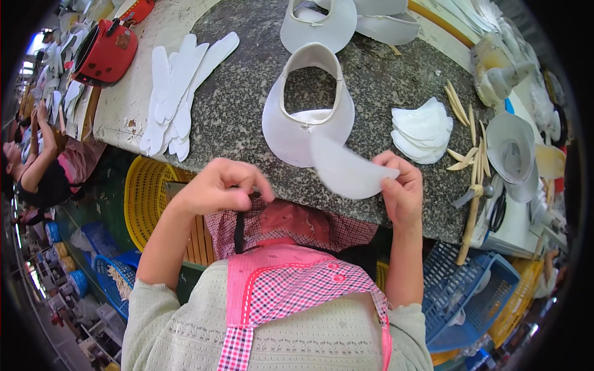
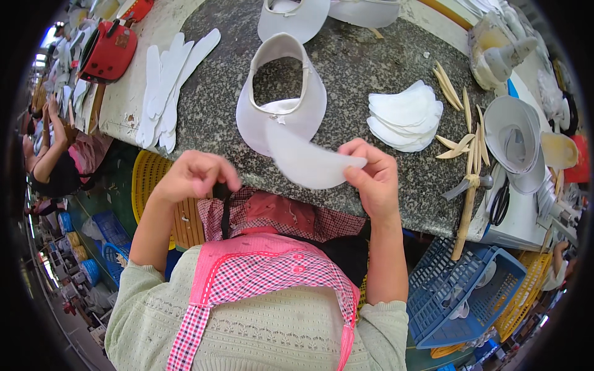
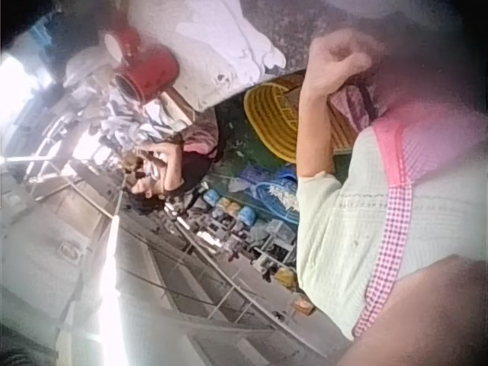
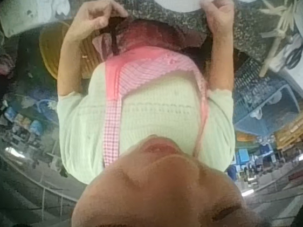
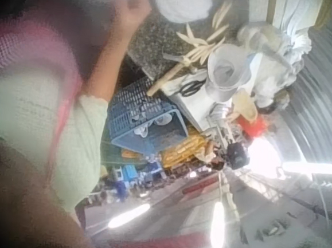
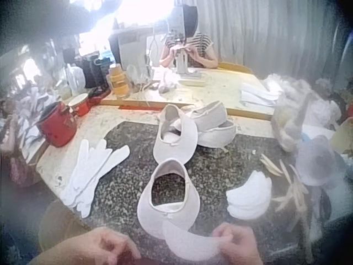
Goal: The person assembles white fabric shoe upper parts by hand, inserting internal reinforcement pieces into the heel and toe sections and using a small wooden stick to press and align the fabric layers.
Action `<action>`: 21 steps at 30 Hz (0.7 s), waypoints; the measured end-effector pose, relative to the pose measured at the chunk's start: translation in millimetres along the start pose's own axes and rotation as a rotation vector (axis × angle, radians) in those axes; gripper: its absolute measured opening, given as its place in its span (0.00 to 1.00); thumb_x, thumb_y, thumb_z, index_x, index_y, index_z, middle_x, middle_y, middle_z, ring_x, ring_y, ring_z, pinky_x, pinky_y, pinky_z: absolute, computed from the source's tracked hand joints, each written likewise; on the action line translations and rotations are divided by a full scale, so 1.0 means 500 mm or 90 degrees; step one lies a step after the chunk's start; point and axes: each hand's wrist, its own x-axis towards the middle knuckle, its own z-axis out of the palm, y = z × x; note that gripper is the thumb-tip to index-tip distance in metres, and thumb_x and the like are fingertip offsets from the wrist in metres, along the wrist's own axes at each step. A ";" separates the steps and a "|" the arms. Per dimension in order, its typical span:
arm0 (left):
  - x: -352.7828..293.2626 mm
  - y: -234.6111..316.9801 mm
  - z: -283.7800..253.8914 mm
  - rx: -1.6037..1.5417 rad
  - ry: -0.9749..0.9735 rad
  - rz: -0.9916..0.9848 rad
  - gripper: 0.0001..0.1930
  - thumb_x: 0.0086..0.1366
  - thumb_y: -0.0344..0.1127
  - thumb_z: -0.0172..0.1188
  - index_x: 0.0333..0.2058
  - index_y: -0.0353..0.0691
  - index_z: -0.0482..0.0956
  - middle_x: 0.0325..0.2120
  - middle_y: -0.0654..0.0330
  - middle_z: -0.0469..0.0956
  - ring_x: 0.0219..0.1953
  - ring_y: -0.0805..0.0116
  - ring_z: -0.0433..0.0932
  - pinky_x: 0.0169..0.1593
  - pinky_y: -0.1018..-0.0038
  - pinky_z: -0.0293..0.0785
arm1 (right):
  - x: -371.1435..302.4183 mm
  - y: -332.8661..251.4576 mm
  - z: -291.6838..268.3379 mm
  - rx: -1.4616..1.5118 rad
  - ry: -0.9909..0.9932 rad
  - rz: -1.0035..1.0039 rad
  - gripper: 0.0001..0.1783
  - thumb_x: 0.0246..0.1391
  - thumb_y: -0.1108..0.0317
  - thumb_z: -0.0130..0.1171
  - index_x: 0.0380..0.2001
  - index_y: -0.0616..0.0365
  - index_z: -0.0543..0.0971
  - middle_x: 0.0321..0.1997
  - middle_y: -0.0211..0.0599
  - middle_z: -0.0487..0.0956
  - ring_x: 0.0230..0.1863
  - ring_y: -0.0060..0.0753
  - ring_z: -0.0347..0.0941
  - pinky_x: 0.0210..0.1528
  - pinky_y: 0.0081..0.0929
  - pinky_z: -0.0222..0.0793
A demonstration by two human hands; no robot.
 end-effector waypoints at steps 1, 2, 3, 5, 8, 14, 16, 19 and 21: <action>0.009 0.000 0.020 0.128 0.078 0.099 0.17 0.46 0.38 0.69 0.26 0.37 0.68 0.37 0.51 0.76 0.38 0.66 0.76 0.43 0.68 0.71 | 0.007 0.000 0.008 -0.002 -0.005 0.005 0.09 0.46 0.70 0.60 0.21 0.62 0.72 0.35 0.35 0.73 0.33 0.19 0.66 0.38 0.19 0.61; 0.022 0.008 0.039 0.078 0.163 0.066 0.20 0.45 0.35 0.70 0.31 0.38 0.67 0.37 0.52 0.76 0.38 0.66 0.76 0.42 0.69 0.71 | 0.015 0.001 0.017 -0.045 -0.036 0.030 0.08 0.46 0.71 0.60 0.20 0.61 0.72 0.35 0.35 0.72 0.33 0.18 0.66 0.36 0.17 0.61; 0.032 0.018 0.053 0.028 0.249 0.033 0.24 0.43 0.31 0.71 0.36 0.39 0.65 0.36 0.52 0.76 0.37 0.67 0.76 0.41 0.70 0.72 | 0.025 0.003 0.028 -0.087 -0.069 0.054 0.08 0.45 0.72 0.61 0.20 0.61 0.72 0.35 0.35 0.72 0.32 0.17 0.66 0.34 0.16 0.61; 0.052 0.019 0.056 -0.073 0.340 0.012 0.25 0.48 0.23 0.66 0.42 0.39 0.61 0.27 0.60 0.77 0.32 0.76 0.76 0.34 0.83 0.70 | 0.045 0.010 0.053 -0.103 -0.063 0.088 0.09 0.44 0.72 0.62 0.20 0.62 0.72 0.34 0.32 0.73 0.29 0.15 0.66 0.31 0.13 0.61; 0.078 0.003 0.040 -0.032 0.402 0.048 0.23 0.50 0.23 0.64 0.42 0.38 0.61 0.23 0.63 0.75 0.27 0.79 0.75 0.30 0.84 0.68 | 0.076 0.025 0.076 -0.434 0.072 -0.022 0.10 0.45 0.70 0.63 0.22 0.64 0.73 0.29 0.30 0.73 0.21 0.16 0.65 0.26 0.17 0.63; 0.098 -0.023 0.013 0.044 0.453 0.054 0.20 0.52 0.24 0.63 0.41 0.38 0.63 0.21 0.64 0.74 0.24 0.80 0.73 0.29 0.83 0.68 | 0.103 0.028 0.084 -0.664 0.070 -0.030 0.10 0.43 0.67 0.63 0.24 0.63 0.74 0.24 0.36 0.72 0.21 0.28 0.67 0.26 0.23 0.64; 0.094 -0.033 0.007 0.064 0.444 0.052 0.21 0.53 0.24 0.63 0.42 0.40 0.63 0.22 0.64 0.73 0.26 0.79 0.74 0.31 0.84 0.70 | 0.103 0.027 0.084 -0.681 0.064 -0.021 0.11 0.42 0.66 0.63 0.24 0.63 0.75 0.25 0.36 0.72 0.21 0.30 0.68 0.26 0.24 0.64; 0.098 -0.038 0.007 0.064 0.448 0.039 0.21 0.53 0.24 0.63 0.42 0.40 0.62 0.22 0.64 0.73 0.26 0.80 0.74 0.31 0.85 0.70 | 0.107 0.029 0.083 -0.702 0.050 -0.025 0.12 0.42 0.65 0.63 0.24 0.63 0.75 0.25 0.36 0.72 0.22 0.32 0.68 0.26 0.26 0.64; 0.099 -0.041 0.007 0.062 0.447 0.041 0.21 0.53 0.24 0.63 0.42 0.40 0.62 0.22 0.64 0.73 0.26 0.80 0.74 0.31 0.85 0.70 | 0.107 0.028 0.083 -0.711 0.048 -0.032 0.12 0.41 0.65 0.63 0.24 0.63 0.75 0.26 0.36 0.72 0.22 0.32 0.68 0.26 0.27 0.64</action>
